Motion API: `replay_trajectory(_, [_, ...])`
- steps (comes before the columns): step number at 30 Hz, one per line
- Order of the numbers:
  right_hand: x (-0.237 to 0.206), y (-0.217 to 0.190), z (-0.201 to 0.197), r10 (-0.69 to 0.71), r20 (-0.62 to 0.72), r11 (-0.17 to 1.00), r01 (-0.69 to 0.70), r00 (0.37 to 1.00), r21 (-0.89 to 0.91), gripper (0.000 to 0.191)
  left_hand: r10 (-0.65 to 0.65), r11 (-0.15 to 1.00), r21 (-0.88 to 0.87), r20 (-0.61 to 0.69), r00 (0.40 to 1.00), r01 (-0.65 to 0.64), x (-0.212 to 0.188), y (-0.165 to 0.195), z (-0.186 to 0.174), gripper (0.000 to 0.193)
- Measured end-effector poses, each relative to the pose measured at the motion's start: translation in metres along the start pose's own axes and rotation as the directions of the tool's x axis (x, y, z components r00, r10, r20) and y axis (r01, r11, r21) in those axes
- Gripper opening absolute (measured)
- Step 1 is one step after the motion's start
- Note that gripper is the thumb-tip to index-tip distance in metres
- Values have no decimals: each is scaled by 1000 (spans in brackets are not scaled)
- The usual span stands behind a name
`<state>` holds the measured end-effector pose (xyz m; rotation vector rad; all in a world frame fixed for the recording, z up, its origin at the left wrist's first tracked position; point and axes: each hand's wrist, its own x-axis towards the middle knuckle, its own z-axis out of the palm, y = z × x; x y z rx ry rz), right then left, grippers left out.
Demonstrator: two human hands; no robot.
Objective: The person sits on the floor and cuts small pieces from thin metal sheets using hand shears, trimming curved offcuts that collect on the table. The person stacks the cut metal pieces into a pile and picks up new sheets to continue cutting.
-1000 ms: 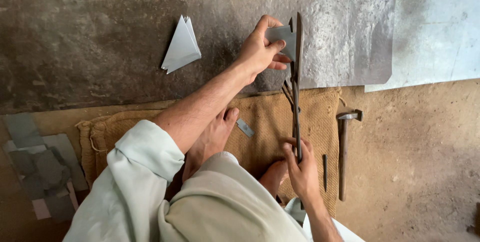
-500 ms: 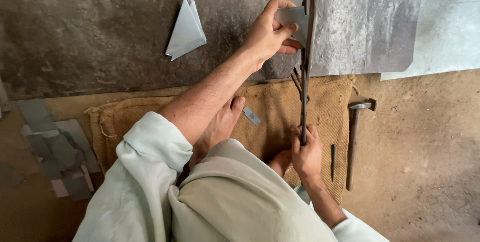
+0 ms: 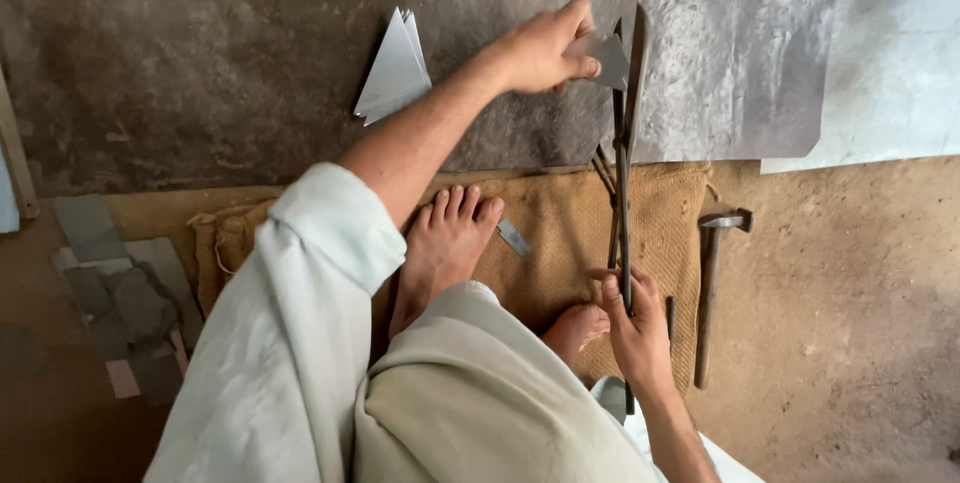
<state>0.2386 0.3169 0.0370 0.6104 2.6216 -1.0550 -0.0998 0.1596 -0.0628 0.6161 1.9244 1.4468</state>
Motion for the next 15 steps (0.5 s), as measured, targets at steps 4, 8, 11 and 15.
replay_trajectory(4, [6, -10, 1, 87, -3, 996, -87, 996, 14, 36, -177, 952, -273, -112, 978, 141, -34, 12, 54, 47])
replay_trajectory(8, [8, -5, 6, 71, 9, 997, -71, 997, 19, 37, -226, 904, -414, -240, 944, 111, -53, 20, 91, 45])
replay_trajectory(11, [8, -1, 6, 55, -7, 996, -55, 998, -71, 37, -259, 884, -443, -201, 945, 148, -58, 21, 97, 44])
replay_trajectory(15, [13, 1, 6, 167, 87, 986, -168, 982, -1, 40, -320, 807, -565, -176, 931, 171, -61, 27, 104, 43])
